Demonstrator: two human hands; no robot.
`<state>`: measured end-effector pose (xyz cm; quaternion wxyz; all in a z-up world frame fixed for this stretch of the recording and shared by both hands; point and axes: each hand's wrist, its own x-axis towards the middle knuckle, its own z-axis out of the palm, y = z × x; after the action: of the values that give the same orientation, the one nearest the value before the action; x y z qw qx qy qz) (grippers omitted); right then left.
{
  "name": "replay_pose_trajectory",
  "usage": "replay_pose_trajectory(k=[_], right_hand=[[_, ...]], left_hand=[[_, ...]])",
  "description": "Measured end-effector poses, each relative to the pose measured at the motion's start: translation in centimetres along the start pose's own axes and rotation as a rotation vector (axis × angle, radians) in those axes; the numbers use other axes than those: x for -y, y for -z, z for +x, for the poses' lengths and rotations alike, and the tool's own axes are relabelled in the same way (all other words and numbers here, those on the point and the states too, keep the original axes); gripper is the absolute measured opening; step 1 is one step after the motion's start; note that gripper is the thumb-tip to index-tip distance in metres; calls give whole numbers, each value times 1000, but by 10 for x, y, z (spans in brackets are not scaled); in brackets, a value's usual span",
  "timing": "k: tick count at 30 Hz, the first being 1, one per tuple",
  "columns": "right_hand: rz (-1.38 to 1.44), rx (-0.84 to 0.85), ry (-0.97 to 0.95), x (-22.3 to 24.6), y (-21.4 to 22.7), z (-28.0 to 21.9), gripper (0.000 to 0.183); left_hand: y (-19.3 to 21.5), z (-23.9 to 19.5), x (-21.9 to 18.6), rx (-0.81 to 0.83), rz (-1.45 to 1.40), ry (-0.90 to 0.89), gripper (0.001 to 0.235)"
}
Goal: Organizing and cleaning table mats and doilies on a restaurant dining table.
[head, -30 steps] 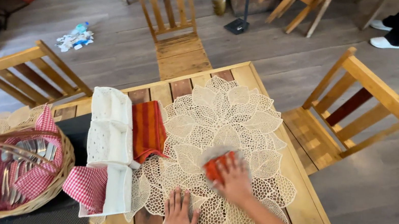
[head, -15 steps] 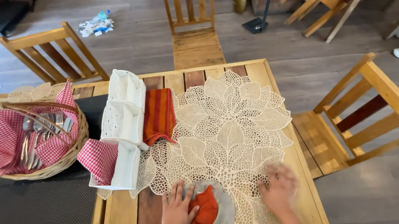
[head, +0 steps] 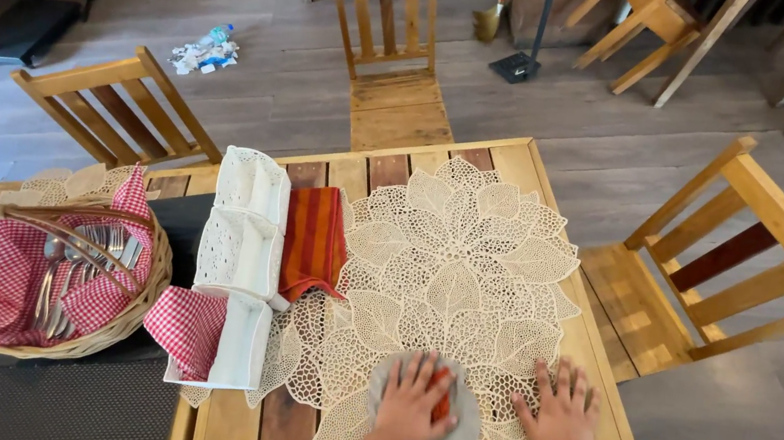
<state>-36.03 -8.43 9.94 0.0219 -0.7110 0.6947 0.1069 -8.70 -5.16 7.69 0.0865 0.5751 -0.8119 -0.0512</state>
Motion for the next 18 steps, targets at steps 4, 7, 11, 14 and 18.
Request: replay_pose_trajectory(k=[4,7,11,14,18], right_hand=[[78,-55,-2,-1,1,0,84],[49,2,-16,3,15,-2,84],[29,66,-13,1,20,-1,82],[34,72,-2,2,13,-1,83],[82,27,14,-1,7,0,88]], left_hand=[[52,66,44,448,-37,378,81],[56,87,82,236,-24,641,81],[69,120,55,317,-39,727,79],[52,114,15,515,-3,527,72],[37,29,-34,187,-41,-4,72]])
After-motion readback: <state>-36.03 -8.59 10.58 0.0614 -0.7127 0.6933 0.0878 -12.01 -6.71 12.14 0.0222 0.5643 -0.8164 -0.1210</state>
